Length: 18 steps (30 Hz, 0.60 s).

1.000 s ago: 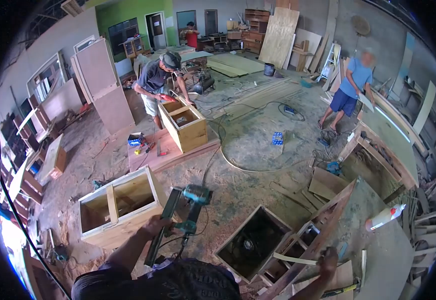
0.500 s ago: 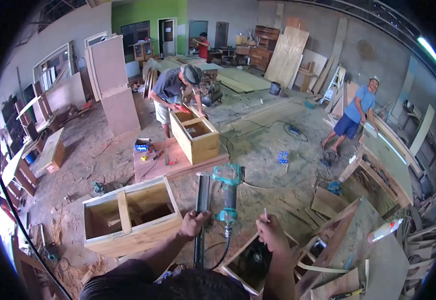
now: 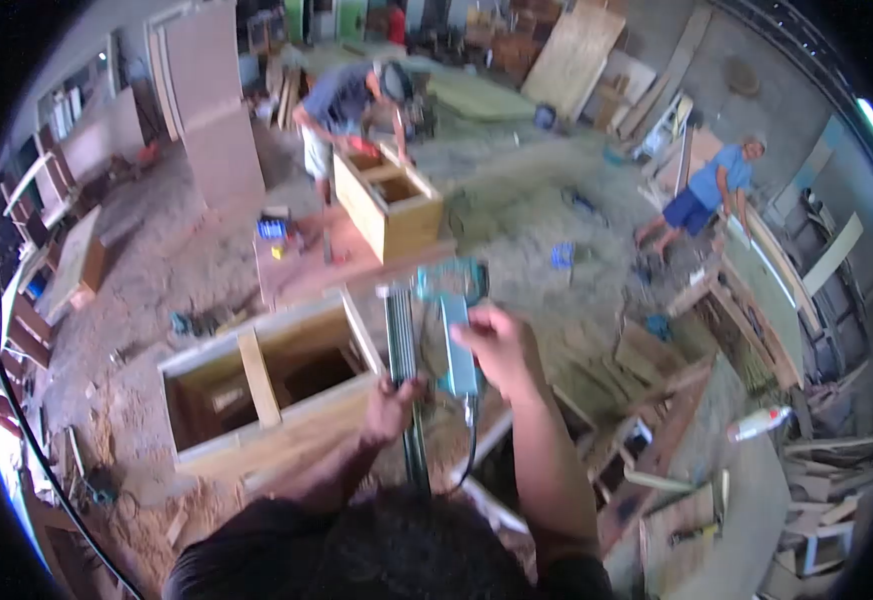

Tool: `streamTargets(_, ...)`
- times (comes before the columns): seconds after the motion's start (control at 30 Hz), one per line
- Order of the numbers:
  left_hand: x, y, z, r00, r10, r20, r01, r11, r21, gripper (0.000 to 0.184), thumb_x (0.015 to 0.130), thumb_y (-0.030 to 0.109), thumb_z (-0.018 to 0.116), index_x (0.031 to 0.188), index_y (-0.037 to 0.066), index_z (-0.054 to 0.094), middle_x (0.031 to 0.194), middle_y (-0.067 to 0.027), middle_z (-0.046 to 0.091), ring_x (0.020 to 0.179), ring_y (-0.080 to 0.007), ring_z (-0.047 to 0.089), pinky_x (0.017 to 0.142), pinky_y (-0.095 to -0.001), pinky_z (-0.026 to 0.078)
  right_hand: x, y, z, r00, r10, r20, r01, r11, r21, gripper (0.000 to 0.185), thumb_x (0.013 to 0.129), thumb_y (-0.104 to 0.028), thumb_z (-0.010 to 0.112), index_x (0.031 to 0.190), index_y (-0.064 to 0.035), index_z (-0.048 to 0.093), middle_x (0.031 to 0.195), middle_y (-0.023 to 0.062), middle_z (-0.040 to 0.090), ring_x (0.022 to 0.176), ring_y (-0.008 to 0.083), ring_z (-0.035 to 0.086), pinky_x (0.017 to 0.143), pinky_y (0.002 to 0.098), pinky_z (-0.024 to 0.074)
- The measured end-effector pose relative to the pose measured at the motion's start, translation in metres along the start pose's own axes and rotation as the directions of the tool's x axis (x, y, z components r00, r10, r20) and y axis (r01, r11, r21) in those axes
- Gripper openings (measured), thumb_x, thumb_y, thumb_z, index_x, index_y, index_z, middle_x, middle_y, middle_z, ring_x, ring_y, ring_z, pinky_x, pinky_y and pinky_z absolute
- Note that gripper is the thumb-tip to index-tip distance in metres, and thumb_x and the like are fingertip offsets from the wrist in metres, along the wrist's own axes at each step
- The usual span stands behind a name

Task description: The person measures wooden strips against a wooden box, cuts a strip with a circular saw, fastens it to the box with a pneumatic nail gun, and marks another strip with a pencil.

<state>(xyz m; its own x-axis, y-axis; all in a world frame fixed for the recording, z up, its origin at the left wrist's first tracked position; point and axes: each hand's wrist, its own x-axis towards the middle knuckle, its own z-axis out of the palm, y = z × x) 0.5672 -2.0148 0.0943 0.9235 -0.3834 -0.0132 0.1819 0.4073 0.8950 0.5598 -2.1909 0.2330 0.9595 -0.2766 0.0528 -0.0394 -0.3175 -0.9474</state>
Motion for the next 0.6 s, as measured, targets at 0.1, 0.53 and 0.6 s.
streamTargets(0.1, 0.001, 0.019, 0.008, 0.996, -0.003, 0.087, -0.003, 0.998, 0.07, 0.022, 0.089, 0.023, 0.058, 0.096, 0.002, 0.058, 0.078, -0.0025, 0.06, 0.073, -0.0114, 0.061, 0.067, -0.0283, 0.051, 0.016, -0.006, 0.022, 0.999, 0.046, -0.006, -0.046, 0.997, -0.069, 0.029, 0.08, -0.021, 0.068, 0.1, 0.0002, 0.066, 0.077, 0.0055, 0.067, 0.071, 0.0088, 0.061, 0.063, 0.0244, 0.0481)
streamTargets(0.53, 0.011, 0.008, 0.03, 0.996, -0.018, 0.092, 0.01, 0.997, 0.08, 0.018, 0.091, 0.019, 0.058, 0.096, 0.001, 0.058, 0.08, -0.0013, 0.062, 0.072, -0.0097, 0.059, 0.068, -0.0272, 0.049, 0.036, -0.002, 0.062, 0.991, -0.129, -0.042, 0.098, 0.896, -0.433, 0.021, 0.077, -0.015, 0.068, 0.092, -0.0005, 0.064, 0.081, 0.0123, 0.069, 0.066, 0.0202, 0.066, 0.062, 0.0317, 0.0515)
streamTargets(0.6, 0.015, -0.001, 0.027, 0.994, -0.051, 0.096, 0.039, 0.992, 0.118, 0.018, 0.092, 0.019, 0.058, 0.095, 0.001, 0.058, 0.08, -0.0016, 0.062, 0.072, -0.0101, 0.059, 0.068, -0.0277, 0.049, 0.037, 0.003, 0.059, 0.984, -0.169, -0.053, 0.126, 0.878, -0.462, 0.019, 0.077, -0.016, 0.068, 0.089, -0.0013, 0.064, 0.082, 0.0131, 0.069, 0.068, 0.0234, 0.066, 0.064, 0.0332, 0.0516)
